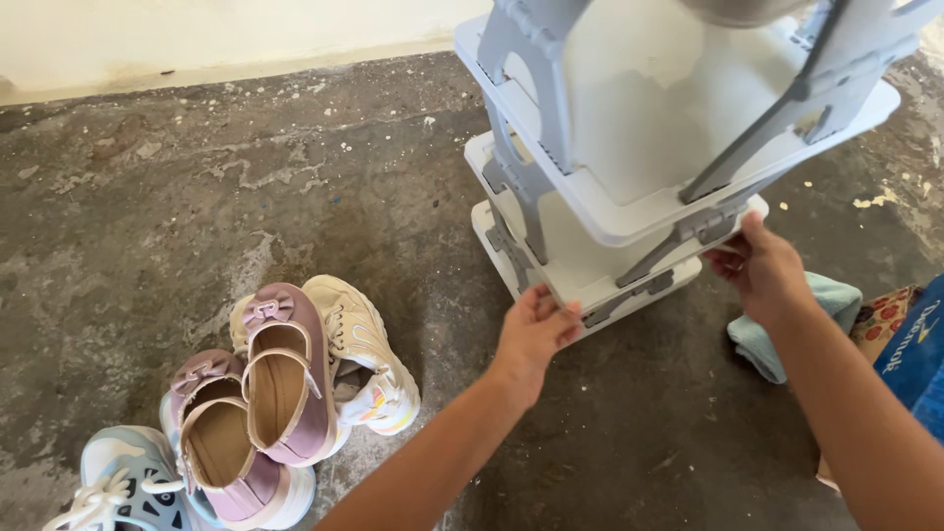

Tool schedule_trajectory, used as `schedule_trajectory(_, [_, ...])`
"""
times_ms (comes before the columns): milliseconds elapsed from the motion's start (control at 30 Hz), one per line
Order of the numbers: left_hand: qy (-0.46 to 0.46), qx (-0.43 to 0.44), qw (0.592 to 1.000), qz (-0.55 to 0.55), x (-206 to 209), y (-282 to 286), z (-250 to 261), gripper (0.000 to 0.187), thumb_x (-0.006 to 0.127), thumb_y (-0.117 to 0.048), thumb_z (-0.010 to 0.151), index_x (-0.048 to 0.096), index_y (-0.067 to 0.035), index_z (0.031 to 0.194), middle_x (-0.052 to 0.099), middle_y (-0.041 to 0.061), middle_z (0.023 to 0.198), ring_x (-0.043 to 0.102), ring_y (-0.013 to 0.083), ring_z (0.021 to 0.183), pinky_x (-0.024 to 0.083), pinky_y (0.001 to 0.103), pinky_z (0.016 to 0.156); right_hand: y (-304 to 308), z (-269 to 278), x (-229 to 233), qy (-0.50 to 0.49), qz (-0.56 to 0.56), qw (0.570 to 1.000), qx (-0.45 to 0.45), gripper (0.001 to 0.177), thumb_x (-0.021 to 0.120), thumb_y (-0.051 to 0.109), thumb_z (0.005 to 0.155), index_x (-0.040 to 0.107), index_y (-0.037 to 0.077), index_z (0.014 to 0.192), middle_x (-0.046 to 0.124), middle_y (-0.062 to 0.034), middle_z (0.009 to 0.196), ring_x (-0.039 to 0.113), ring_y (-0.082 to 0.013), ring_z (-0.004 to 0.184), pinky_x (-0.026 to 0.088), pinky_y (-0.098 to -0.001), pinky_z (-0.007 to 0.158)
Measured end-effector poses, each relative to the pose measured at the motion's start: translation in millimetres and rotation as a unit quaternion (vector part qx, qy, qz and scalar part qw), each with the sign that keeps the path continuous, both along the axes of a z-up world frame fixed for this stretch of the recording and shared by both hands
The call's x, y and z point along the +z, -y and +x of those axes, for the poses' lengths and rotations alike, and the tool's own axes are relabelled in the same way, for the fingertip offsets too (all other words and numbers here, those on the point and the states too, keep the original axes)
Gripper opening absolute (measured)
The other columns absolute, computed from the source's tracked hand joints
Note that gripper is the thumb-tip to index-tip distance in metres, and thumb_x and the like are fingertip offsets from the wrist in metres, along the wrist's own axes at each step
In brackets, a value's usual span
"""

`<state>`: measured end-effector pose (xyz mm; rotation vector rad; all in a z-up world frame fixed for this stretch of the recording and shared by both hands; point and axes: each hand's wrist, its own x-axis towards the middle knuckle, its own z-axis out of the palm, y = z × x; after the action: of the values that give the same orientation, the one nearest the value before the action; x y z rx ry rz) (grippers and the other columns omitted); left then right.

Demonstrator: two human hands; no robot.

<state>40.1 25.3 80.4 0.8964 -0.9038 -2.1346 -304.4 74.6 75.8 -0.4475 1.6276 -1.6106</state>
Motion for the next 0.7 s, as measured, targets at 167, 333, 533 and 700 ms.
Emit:
schedule_trajectory(167, [0.204, 0.088, 0.971, -0.083, 8.1, 8.5, -2.6, 0.044, 0.061, -0.034, 0.098, 0.055, -0.006, 0.132, 0.065, 0.008, 0.125, 0.058, 0.0184, 0.116, 0.044, 0.035, 0.101, -14.1, 7.8, -36.3, 0.003, -0.015, 0.99, -0.14, 0.026, 0.055, 0.038, 0.113, 0.055, 0.012, 0.109, 0.061, -0.0024, 0.097, 0.059, -0.0187, 0.085, 0.048, -0.0357, 0.075])
schedule_trajectory(333, [0.196, 0.169, 0.952, -0.162, -3.6, 100.2, 1.9, 0.051, 0.054, -0.039, 0.1, 0.048, -0.004, 0.136, 0.06, 0.01, 0.129, 0.057, 0.0199, 0.117, 0.043, 0.037, 0.103, -47.4, 137.2, -20.4, 0.043, 0.056, 0.995, 0.064, 0.029, 0.054, 0.024, 0.1, 0.069, 0.005, 0.115, 0.068, -0.0092, 0.1, 0.066, -0.0212, 0.089, 0.054, -0.038, 0.08])
schedule_trajectory(533, [0.026, 0.121, 0.983, -0.139, -31.6, 191.0, -18.5, 0.05, 0.058, -0.044, 0.1, 0.06, -0.005, 0.13, 0.066, 0.008, 0.13, 0.055, 0.0178, 0.122, 0.037, 0.039, 0.108, -27.9, 200.7, 59.0, 0.125, 0.071, 0.979, 0.144, 0.047, 0.05, 0.045, 0.102, 0.068, 0.003, 0.114, 0.073, -0.0077, 0.109, 0.07, -0.0186, 0.101, 0.052, -0.0376, 0.09])
schedule_trajectory(700, [0.11, 0.085, 0.987, -0.081, -26.7, 201.2, -8.4, 0.041, 0.058, -0.046, 0.099, 0.066, -0.012, 0.12, 0.067, -0.001, 0.111, 0.055, 0.0127, 0.104, 0.036, 0.04, 0.09, -24.3, 192.3, 29.3, 0.019, 0.064, 0.988, 0.137, 0.043, 0.051, 0.043, 0.103, 0.065, 0.003, 0.11, 0.073, -0.0083, 0.104, 0.07, -0.021, 0.096, 0.048, -0.0367, 0.086])
